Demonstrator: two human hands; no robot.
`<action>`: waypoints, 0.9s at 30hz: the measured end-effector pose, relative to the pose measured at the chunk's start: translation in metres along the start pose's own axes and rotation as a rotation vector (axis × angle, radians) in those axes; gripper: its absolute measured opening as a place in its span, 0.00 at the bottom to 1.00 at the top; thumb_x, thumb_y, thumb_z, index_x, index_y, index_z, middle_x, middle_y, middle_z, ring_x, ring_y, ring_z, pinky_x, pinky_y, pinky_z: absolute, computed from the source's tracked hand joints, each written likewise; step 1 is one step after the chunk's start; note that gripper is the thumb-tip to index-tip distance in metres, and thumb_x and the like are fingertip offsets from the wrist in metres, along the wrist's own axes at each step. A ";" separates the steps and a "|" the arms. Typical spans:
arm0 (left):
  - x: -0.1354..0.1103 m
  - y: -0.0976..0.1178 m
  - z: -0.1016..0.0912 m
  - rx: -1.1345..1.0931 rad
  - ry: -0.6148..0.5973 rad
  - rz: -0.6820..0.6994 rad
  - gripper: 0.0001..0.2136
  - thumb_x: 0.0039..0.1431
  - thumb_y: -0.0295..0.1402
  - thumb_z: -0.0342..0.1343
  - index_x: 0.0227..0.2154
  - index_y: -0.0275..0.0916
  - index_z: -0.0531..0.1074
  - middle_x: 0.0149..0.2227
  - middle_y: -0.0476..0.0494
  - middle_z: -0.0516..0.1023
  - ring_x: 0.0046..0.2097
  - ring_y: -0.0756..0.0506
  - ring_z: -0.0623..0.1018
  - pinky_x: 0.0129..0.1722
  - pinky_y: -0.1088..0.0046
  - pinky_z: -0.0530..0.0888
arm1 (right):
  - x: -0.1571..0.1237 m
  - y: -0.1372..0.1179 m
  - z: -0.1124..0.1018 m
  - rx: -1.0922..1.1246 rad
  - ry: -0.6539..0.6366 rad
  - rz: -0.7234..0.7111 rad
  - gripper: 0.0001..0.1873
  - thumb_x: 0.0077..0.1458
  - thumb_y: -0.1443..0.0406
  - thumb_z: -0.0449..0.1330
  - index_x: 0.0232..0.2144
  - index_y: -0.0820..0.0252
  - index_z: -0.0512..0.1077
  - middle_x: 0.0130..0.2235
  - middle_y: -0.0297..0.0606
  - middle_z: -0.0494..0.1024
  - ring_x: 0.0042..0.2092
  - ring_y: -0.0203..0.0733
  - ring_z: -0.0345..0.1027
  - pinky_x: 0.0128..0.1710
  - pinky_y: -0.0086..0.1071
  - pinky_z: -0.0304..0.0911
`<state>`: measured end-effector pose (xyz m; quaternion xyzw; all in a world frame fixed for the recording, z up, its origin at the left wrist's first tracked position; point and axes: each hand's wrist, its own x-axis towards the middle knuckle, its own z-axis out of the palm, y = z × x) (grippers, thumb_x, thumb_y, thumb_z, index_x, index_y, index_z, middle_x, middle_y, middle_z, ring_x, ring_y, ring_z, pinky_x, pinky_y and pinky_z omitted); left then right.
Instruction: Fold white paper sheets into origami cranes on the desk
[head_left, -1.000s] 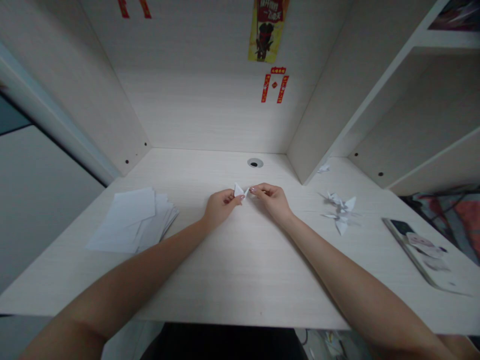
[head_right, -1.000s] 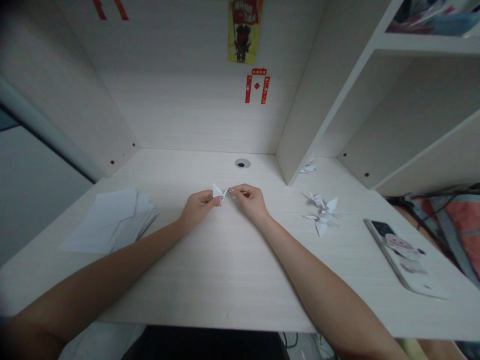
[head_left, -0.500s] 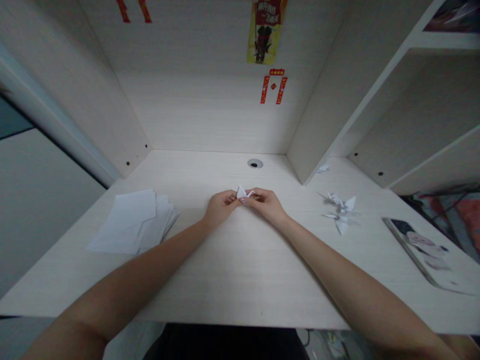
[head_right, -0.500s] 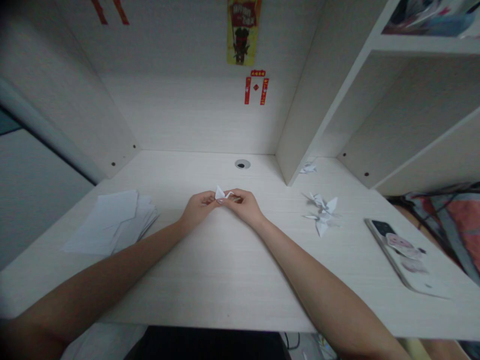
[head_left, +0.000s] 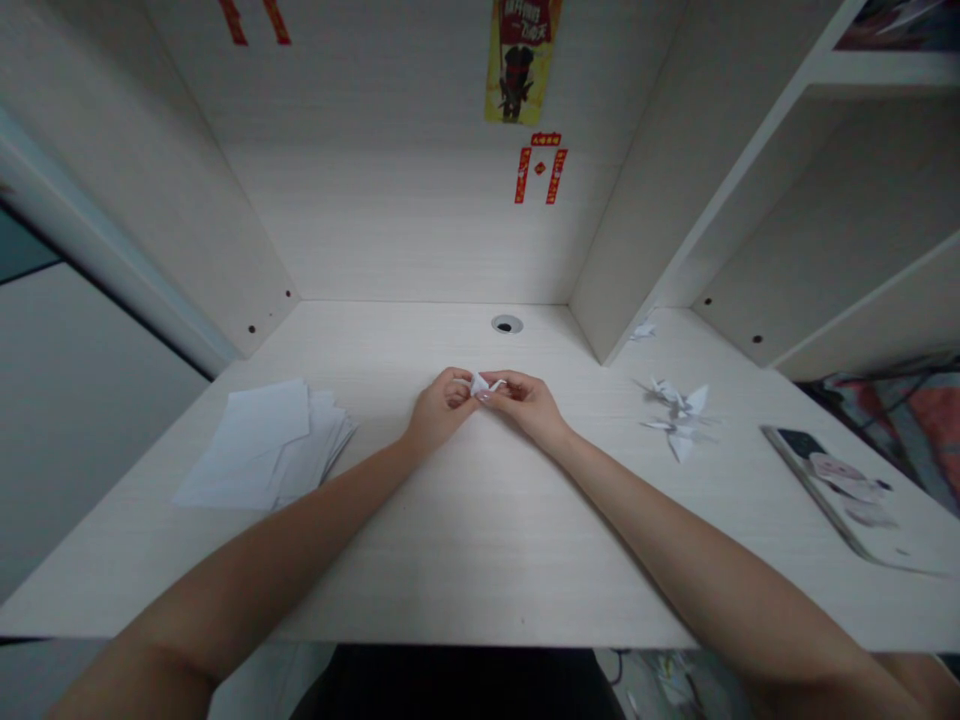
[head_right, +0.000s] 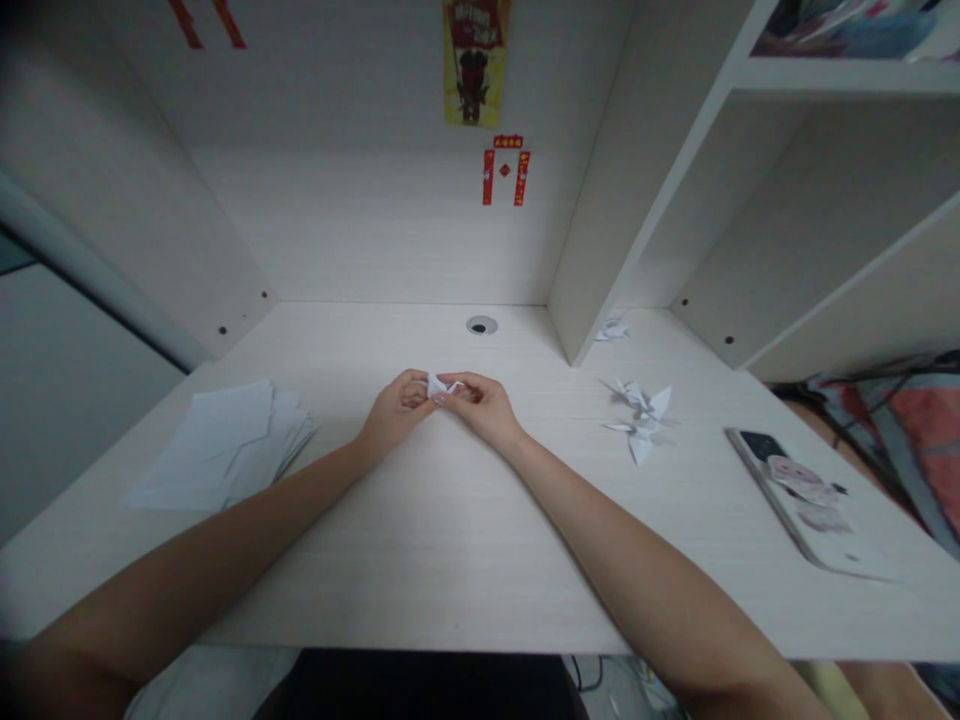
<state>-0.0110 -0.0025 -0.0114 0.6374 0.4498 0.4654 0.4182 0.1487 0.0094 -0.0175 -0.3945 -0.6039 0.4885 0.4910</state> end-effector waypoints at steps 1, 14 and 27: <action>0.000 0.000 0.000 -0.007 0.003 0.004 0.14 0.48 0.37 0.59 0.36 0.38 0.65 0.25 0.52 0.71 0.27 0.52 0.72 0.28 0.78 0.67 | 0.000 0.001 0.000 0.013 -0.007 0.006 0.21 0.39 0.56 0.66 0.37 0.59 0.76 0.23 0.31 0.71 0.23 0.32 0.58 0.24 0.28 0.54; -0.003 0.009 -0.002 0.024 0.061 0.067 0.10 0.53 0.32 0.54 0.40 0.40 0.66 0.36 0.46 0.75 0.37 0.49 0.75 0.38 0.74 0.69 | 0.002 0.003 0.002 0.061 0.040 0.076 0.18 0.38 0.53 0.65 0.26 0.61 0.72 0.22 0.32 0.72 0.22 0.31 0.58 0.22 0.26 0.50; 0.004 -0.001 -0.005 0.029 0.178 0.061 0.09 0.52 0.37 0.55 0.32 0.38 0.75 0.36 0.44 0.78 0.40 0.46 0.76 0.38 0.72 0.71 | -0.002 0.001 0.002 -0.112 -0.077 0.047 0.17 0.43 0.53 0.62 0.27 0.61 0.71 0.20 0.29 0.65 0.21 0.30 0.51 0.20 0.26 0.45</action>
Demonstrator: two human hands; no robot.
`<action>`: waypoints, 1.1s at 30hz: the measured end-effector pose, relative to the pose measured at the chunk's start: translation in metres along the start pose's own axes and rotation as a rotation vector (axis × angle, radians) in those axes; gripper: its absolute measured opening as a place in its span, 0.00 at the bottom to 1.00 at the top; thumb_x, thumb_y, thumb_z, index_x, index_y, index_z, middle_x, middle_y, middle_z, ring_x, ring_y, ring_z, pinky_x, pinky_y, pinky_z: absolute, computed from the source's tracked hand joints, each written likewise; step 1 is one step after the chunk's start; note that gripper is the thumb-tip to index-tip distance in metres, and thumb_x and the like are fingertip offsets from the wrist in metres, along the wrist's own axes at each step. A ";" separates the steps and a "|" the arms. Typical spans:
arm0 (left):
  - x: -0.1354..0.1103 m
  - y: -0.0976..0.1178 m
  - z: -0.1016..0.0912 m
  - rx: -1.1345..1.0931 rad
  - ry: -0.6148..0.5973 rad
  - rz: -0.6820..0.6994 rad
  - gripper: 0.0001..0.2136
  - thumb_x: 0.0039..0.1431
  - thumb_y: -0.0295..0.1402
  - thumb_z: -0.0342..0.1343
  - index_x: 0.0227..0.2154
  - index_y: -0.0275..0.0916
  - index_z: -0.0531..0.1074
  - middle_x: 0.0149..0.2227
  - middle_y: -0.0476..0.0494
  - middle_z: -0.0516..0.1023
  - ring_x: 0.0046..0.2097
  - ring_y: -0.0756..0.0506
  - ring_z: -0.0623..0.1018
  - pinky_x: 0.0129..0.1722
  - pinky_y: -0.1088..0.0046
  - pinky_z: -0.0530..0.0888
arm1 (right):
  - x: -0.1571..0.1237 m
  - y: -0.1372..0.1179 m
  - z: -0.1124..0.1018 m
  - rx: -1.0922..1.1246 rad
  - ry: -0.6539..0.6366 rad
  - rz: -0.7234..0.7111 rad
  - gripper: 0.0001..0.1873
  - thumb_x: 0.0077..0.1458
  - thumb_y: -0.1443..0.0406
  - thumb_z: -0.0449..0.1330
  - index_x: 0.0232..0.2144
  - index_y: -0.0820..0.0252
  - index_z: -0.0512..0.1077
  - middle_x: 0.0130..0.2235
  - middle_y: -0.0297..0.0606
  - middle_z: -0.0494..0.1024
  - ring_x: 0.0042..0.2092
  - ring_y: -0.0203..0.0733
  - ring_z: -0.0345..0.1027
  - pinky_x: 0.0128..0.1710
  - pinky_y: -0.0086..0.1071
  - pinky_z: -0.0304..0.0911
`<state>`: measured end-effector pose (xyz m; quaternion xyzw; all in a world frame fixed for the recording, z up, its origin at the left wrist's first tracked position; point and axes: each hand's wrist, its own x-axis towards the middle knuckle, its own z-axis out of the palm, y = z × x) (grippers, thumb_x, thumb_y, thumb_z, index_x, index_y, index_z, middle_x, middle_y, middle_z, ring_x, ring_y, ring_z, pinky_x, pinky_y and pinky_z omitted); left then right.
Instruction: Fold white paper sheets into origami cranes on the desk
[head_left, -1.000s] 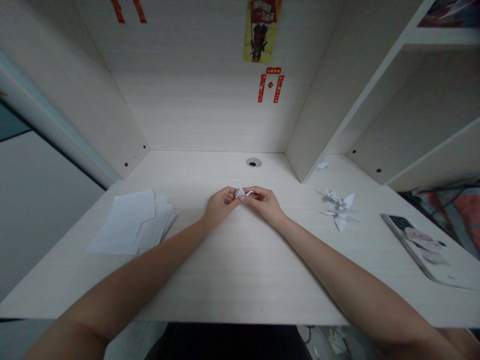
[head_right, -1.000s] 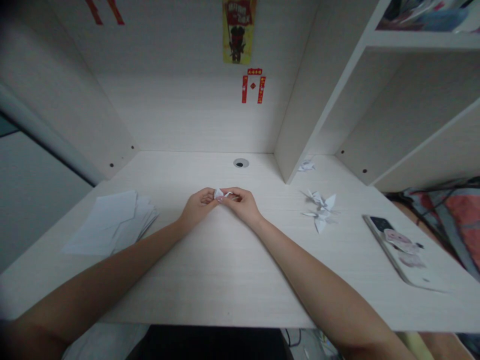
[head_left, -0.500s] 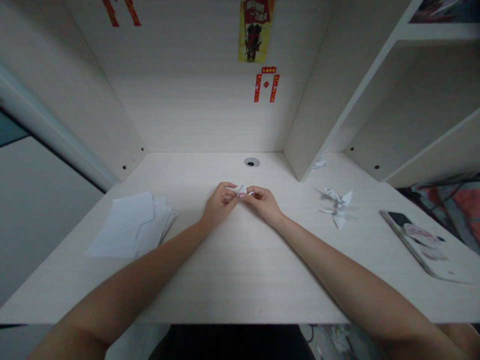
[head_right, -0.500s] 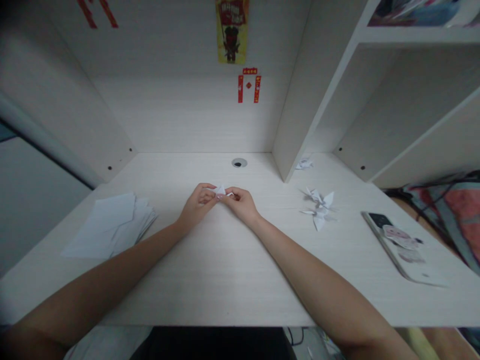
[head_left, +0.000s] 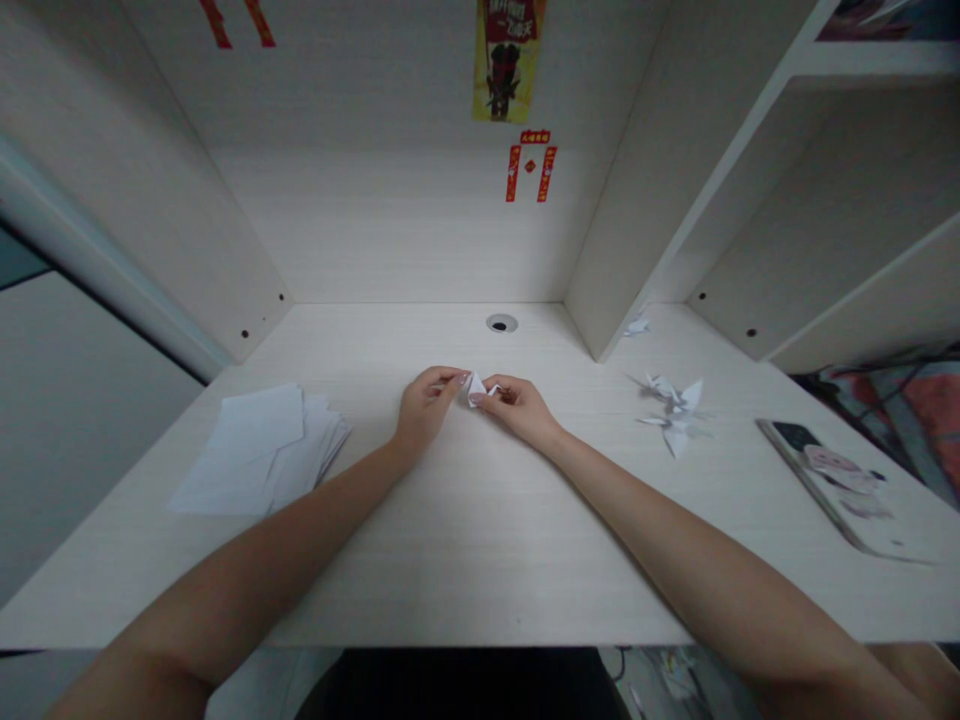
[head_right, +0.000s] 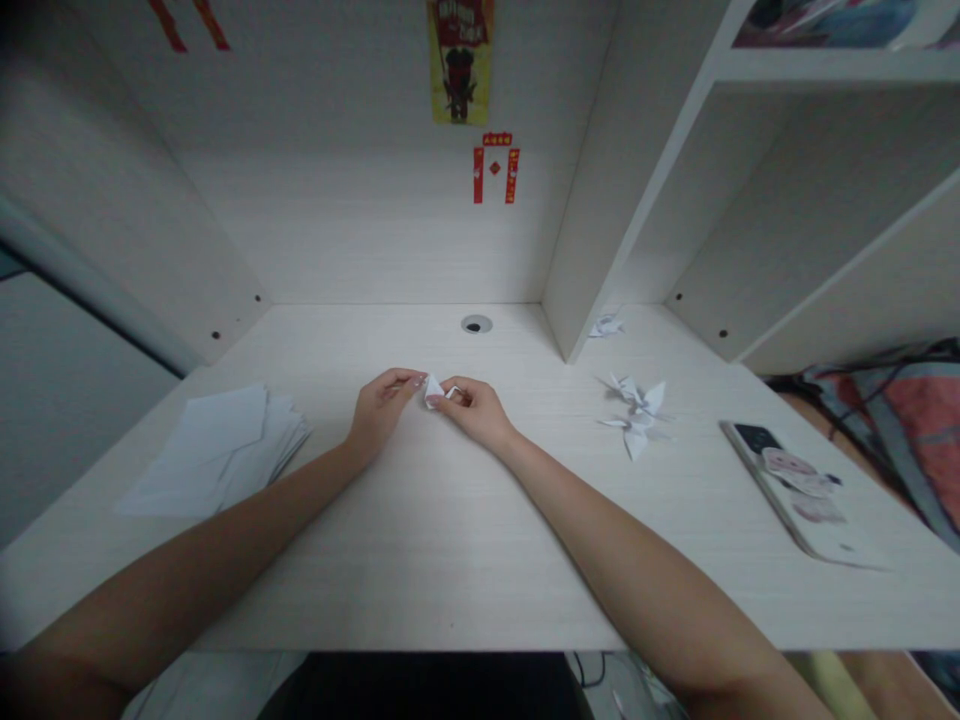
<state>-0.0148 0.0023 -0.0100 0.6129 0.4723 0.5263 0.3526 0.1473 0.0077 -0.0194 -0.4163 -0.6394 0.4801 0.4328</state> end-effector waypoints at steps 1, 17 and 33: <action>0.000 0.000 0.000 -0.005 -0.002 -0.003 0.09 0.52 0.37 0.55 0.32 0.38 0.75 0.36 0.44 0.78 0.39 0.46 0.76 0.38 0.73 0.71 | 0.000 0.001 0.000 -0.002 -0.002 0.000 0.17 0.43 0.52 0.62 0.27 0.61 0.71 0.20 0.29 0.65 0.21 0.29 0.51 0.20 0.26 0.44; 0.000 0.002 0.001 0.001 0.010 -0.035 0.10 0.50 0.40 0.57 0.27 0.38 0.75 0.31 0.46 0.78 0.34 0.47 0.76 0.33 0.74 0.70 | -0.003 0.000 0.002 -0.118 0.010 -0.006 0.19 0.42 0.51 0.61 0.27 0.62 0.72 0.17 0.27 0.58 0.20 0.29 0.45 0.19 0.26 0.40; -0.005 0.007 0.001 0.170 0.115 0.033 0.10 0.52 0.41 0.54 0.27 0.39 0.72 0.29 0.48 0.76 0.32 0.49 0.75 0.32 0.75 0.69 | -0.002 -0.005 0.002 0.037 0.009 0.034 0.19 0.39 0.51 0.63 0.24 0.62 0.73 0.21 0.32 0.69 0.22 0.31 0.55 0.21 0.27 0.46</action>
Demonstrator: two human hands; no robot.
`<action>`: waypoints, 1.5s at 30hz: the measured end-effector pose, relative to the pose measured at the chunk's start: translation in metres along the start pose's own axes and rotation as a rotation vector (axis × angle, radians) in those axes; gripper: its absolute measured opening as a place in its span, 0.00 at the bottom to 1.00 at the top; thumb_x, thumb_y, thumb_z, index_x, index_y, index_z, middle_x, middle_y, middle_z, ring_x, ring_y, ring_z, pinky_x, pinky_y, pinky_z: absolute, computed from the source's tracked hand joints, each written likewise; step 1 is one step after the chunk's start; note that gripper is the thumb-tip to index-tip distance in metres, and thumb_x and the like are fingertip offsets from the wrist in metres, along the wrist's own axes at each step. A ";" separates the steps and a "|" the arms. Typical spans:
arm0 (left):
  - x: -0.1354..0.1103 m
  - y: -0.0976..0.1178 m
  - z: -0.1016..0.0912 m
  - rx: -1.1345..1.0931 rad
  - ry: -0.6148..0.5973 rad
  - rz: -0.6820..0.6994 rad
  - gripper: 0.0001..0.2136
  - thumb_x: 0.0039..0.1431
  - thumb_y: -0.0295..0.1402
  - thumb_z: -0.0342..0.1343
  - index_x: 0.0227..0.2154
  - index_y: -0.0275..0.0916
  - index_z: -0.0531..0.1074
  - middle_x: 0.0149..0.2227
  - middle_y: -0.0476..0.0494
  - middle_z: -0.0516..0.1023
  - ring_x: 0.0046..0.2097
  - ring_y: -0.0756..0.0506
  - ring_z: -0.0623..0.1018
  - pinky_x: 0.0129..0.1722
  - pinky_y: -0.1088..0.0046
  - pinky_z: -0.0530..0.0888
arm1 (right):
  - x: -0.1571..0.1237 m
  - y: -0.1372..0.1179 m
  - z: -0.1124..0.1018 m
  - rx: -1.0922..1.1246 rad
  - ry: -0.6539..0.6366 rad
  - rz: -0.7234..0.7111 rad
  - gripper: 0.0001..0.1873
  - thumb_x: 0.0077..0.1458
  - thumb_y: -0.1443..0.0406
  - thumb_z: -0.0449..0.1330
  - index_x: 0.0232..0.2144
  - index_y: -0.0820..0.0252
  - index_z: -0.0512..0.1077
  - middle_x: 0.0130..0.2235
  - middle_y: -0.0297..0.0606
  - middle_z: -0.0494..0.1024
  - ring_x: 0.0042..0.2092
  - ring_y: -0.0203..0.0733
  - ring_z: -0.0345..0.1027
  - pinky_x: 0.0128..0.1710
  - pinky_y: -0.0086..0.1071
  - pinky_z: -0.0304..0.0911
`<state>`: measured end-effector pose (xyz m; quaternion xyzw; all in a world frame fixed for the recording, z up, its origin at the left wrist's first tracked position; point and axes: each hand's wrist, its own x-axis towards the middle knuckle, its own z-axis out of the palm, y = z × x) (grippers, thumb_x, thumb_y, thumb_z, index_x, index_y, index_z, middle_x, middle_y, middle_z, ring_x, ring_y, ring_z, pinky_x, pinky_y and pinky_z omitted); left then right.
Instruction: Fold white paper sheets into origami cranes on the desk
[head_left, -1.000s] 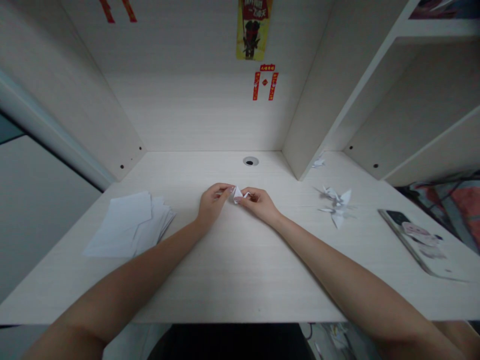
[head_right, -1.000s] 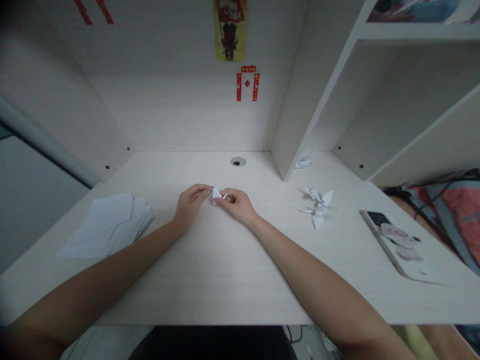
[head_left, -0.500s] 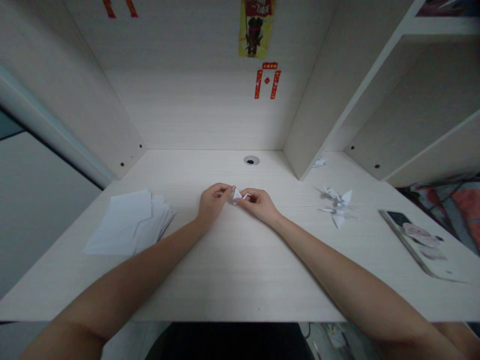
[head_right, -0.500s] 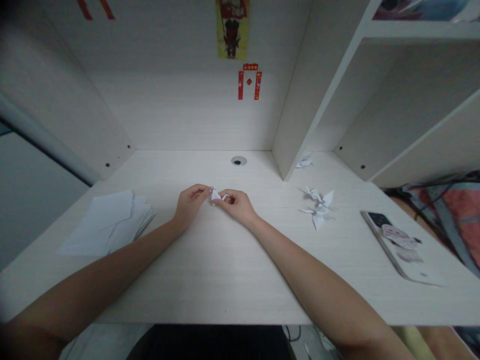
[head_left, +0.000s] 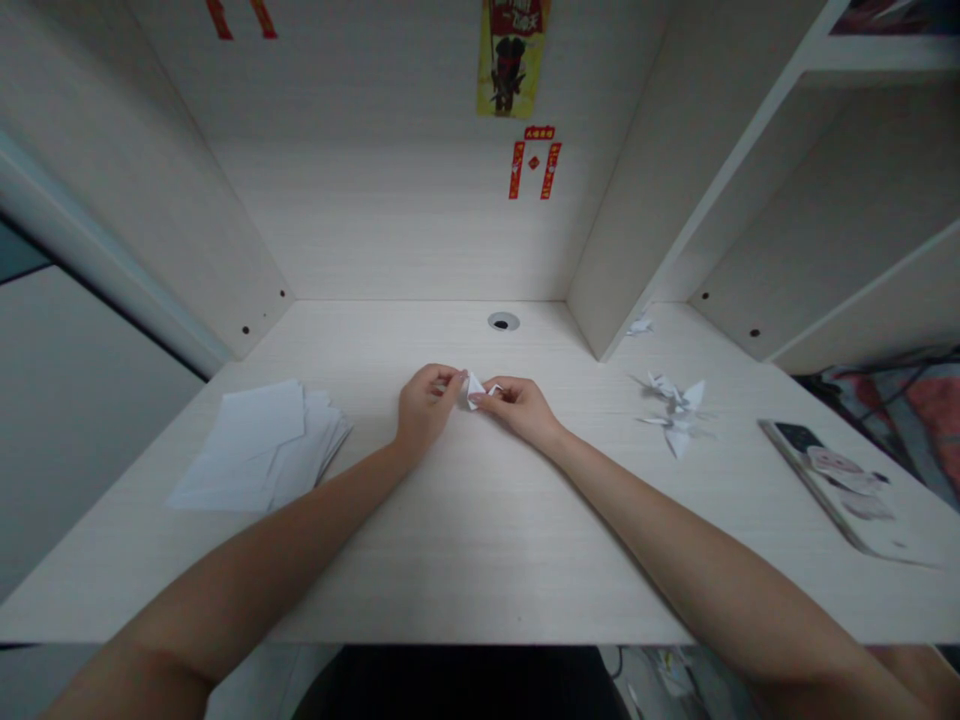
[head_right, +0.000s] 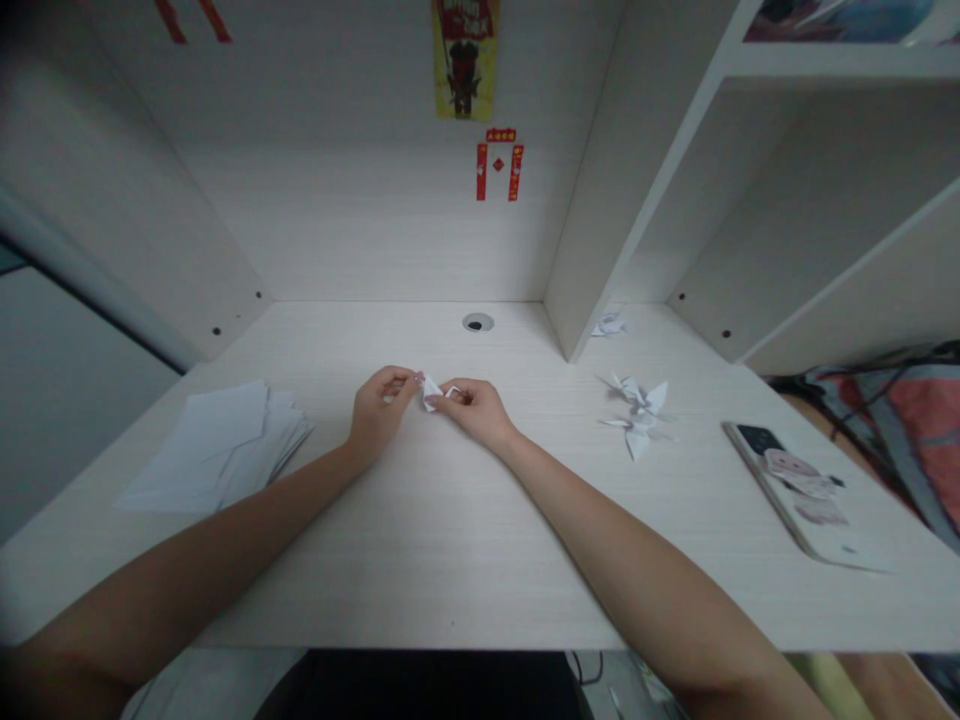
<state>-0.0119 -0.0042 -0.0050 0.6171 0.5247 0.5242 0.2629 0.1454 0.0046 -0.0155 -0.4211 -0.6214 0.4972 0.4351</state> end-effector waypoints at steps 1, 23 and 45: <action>0.000 -0.001 0.000 -0.005 0.005 0.001 0.10 0.52 0.41 0.54 0.28 0.39 0.72 0.29 0.48 0.76 0.32 0.49 0.75 0.32 0.75 0.69 | 0.000 0.000 0.000 0.010 0.007 0.005 0.20 0.39 0.50 0.63 0.24 0.62 0.73 0.21 0.33 0.70 0.22 0.32 0.56 0.21 0.27 0.47; -0.001 -0.003 0.002 -0.089 -0.023 -0.031 0.10 0.55 0.40 0.51 0.32 0.39 0.69 0.30 0.47 0.76 0.32 0.48 0.76 0.31 0.76 0.69 | 0.003 0.003 -0.002 0.154 0.051 0.028 0.20 0.33 0.56 0.68 0.28 0.62 0.72 0.21 0.31 0.72 0.20 0.30 0.57 0.20 0.26 0.48; 0.006 -0.004 0.001 -0.247 -0.082 -0.121 0.11 0.50 0.40 0.55 0.29 0.37 0.74 0.32 0.44 0.78 0.35 0.47 0.76 0.38 0.71 0.71 | 0.000 -0.001 0.000 0.092 0.111 0.014 0.20 0.34 0.54 0.67 0.29 0.62 0.72 0.18 0.28 0.67 0.18 0.29 0.52 0.19 0.26 0.43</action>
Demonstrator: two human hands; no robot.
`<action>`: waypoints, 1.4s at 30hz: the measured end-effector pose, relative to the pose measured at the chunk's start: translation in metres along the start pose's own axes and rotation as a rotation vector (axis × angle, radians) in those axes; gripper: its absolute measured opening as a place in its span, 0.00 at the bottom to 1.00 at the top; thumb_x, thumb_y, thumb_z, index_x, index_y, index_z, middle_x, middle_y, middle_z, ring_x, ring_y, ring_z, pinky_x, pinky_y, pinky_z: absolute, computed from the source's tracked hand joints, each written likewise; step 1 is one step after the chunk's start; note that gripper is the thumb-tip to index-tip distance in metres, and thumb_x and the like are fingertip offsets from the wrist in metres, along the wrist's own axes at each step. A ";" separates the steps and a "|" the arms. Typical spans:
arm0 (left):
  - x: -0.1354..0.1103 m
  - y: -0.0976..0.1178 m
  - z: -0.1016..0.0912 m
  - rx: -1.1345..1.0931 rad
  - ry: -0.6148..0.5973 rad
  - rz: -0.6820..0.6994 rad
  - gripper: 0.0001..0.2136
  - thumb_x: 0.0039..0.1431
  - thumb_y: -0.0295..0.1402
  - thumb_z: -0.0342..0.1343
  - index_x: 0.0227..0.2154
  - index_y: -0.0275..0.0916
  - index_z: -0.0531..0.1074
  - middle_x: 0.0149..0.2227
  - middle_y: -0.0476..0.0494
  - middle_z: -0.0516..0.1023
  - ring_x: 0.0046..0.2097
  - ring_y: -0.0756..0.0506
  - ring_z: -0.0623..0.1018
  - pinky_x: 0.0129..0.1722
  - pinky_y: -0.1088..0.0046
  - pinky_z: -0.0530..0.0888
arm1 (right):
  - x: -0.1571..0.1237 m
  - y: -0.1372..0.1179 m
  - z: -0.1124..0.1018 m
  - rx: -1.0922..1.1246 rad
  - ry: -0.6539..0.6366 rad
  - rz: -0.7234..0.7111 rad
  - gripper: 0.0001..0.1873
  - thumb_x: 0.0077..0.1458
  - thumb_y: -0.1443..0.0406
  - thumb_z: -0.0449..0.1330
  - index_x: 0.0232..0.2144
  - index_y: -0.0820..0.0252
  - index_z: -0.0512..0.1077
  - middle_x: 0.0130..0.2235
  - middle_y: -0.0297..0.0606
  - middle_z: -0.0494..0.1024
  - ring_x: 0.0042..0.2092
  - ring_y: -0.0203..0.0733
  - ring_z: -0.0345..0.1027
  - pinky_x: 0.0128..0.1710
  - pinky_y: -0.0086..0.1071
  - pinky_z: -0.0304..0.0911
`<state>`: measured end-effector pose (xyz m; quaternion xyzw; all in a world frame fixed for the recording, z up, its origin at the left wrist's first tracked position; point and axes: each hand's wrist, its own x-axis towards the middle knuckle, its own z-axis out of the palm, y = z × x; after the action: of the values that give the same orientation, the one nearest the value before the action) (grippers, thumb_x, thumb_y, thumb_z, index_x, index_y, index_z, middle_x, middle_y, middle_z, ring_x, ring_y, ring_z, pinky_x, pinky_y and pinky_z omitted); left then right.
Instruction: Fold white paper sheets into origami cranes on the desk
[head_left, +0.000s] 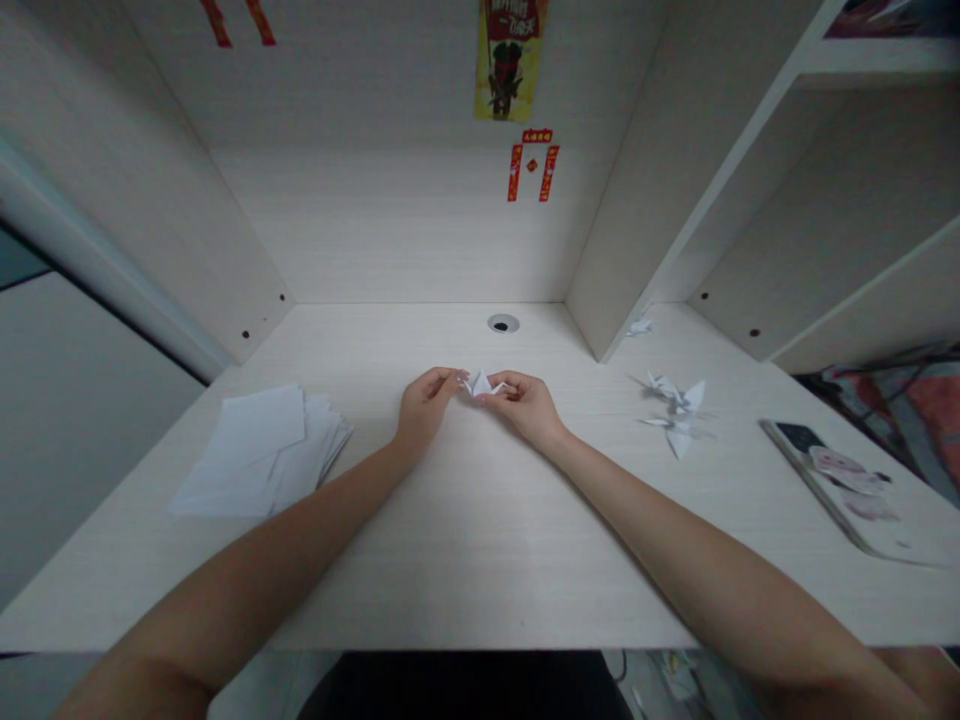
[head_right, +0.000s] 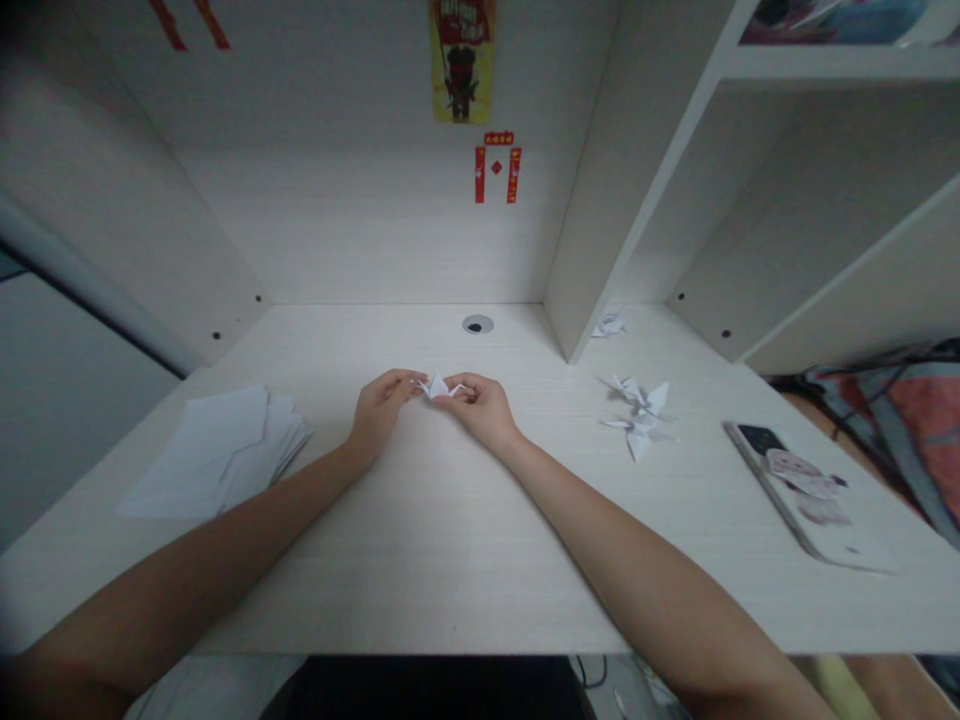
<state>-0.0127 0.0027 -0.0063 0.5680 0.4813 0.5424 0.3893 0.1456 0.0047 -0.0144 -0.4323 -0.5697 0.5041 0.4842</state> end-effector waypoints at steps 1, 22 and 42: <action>0.000 -0.001 0.000 0.001 -0.008 -0.001 0.11 0.49 0.40 0.56 0.29 0.37 0.75 0.32 0.44 0.79 0.35 0.47 0.76 0.38 0.71 0.72 | -0.001 -0.001 0.000 -0.013 0.005 -0.001 0.20 0.34 0.54 0.67 0.29 0.62 0.72 0.17 0.27 0.65 0.18 0.28 0.50 0.18 0.26 0.41; -0.003 0.001 0.000 0.092 0.023 0.030 0.11 0.49 0.39 0.58 0.31 0.38 0.77 0.33 0.44 0.80 0.34 0.46 0.77 0.37 0.71 0.72 | 0.006 0.006 -0.002 0.036 0.066 -0.027 0.20 0.35 0.56 0.67 0.31 0.64 0.75 0.18 0.30 0.68 0.20 0.30 0.54 0.20 0.26 0.48; -0.004 0.001 0.000 0.073 0.019 0.093 0.09 0.49 0.37 0.58 0.30 0.37 0.76 0.34 0.44 0.80 0.34 0.47 0.77 0.37 0.72 0.72 | 0.005 0.001 0.000 0.136 0.087 -0.036 0.17 0.36 0.60 0.67 0.31 0.62 0.74 0.20 0.32 0.73 0.22 0.35 0.65 0.25 0.29 0.60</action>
<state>-0.0125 -0.0017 -0.0058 0.5983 0.4777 0.5473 0.3380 0.1448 0.0101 -0.0147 -0.4095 -0.5206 0.5134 0.5457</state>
